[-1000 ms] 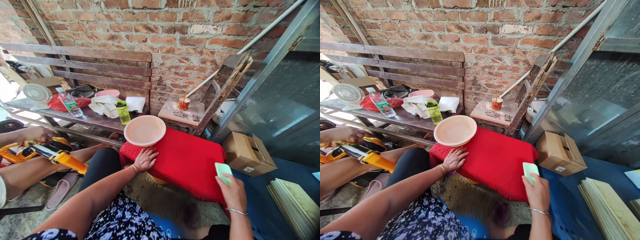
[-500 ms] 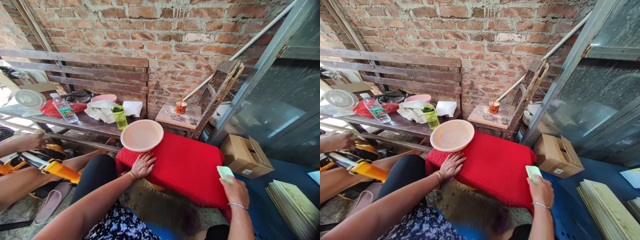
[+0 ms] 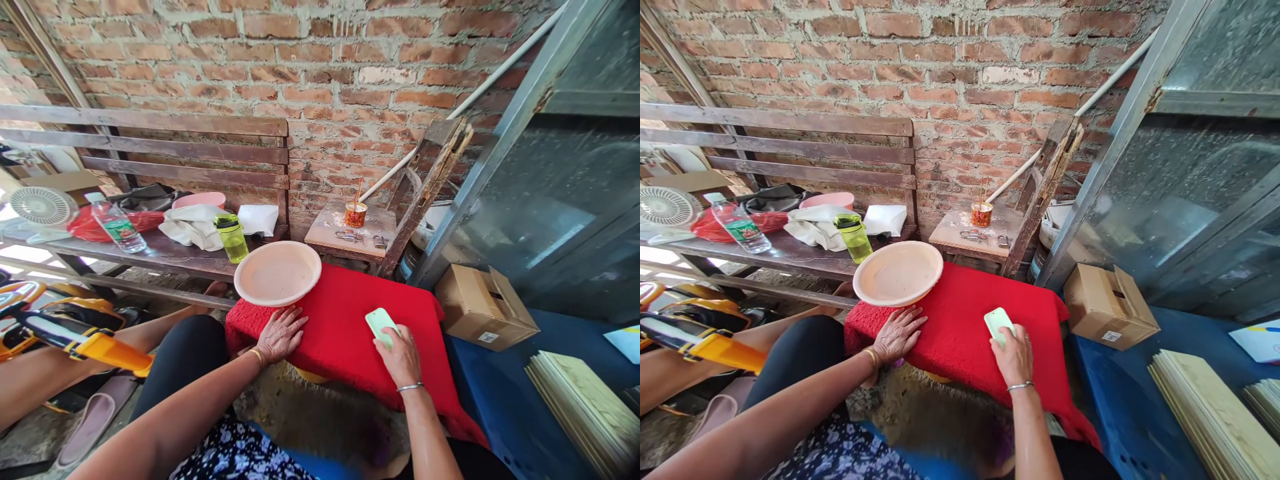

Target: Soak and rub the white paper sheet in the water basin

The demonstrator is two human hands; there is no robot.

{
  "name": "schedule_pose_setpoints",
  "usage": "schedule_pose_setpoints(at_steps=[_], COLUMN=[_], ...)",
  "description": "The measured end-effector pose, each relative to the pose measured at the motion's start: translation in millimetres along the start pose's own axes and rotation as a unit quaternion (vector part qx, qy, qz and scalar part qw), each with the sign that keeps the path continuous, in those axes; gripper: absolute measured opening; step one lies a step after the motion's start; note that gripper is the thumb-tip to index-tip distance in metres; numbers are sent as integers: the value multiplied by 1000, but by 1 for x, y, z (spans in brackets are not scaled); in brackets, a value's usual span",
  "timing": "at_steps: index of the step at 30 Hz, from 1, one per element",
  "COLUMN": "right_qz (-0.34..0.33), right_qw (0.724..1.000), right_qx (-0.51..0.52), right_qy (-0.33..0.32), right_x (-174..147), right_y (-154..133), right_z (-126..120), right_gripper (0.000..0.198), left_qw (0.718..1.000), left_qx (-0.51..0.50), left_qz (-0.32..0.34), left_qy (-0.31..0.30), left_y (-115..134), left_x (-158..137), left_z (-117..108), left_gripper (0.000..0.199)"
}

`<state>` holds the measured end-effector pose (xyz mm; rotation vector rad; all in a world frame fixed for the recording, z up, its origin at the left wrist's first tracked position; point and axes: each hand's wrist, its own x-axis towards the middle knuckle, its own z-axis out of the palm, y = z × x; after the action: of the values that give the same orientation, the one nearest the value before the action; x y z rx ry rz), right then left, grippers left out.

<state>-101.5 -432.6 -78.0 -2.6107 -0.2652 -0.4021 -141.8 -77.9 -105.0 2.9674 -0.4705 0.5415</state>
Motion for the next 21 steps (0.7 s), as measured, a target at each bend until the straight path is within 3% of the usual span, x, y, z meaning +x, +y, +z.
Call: schedule_pose_setpoints(at_steps=[4,7,9,13,17,21], right_qz=[133,291,342,287,136,21], right_qw=[989,949,931,953,986,994], right_qx=[-71,-115,-108,1,90,109], right_qy=[7,34,65,94,42,-4], right_x=[-11,-22,-23,3,45,71], right_y=[56,96,106,78,6,-58], right_z=[-36,-66,-76,-58,-6,44], right_gripper=[35,47,54,54,44,34], left_qw=[1000,1000,1000,1000,1000,1000], left_qx=[-3,0,-1,-10,-17,-14], left_qz=[-1,0,-1,-10,-17,-18], left_qy=[2,-6,-9,-11,-5,4], left_y=[0,1,1,2,3,1], left_x=[0,0,1,1,0,-2], left_z=[0,0,-1,0,2,4], left_gripper=[39,39,39,39,39,39])
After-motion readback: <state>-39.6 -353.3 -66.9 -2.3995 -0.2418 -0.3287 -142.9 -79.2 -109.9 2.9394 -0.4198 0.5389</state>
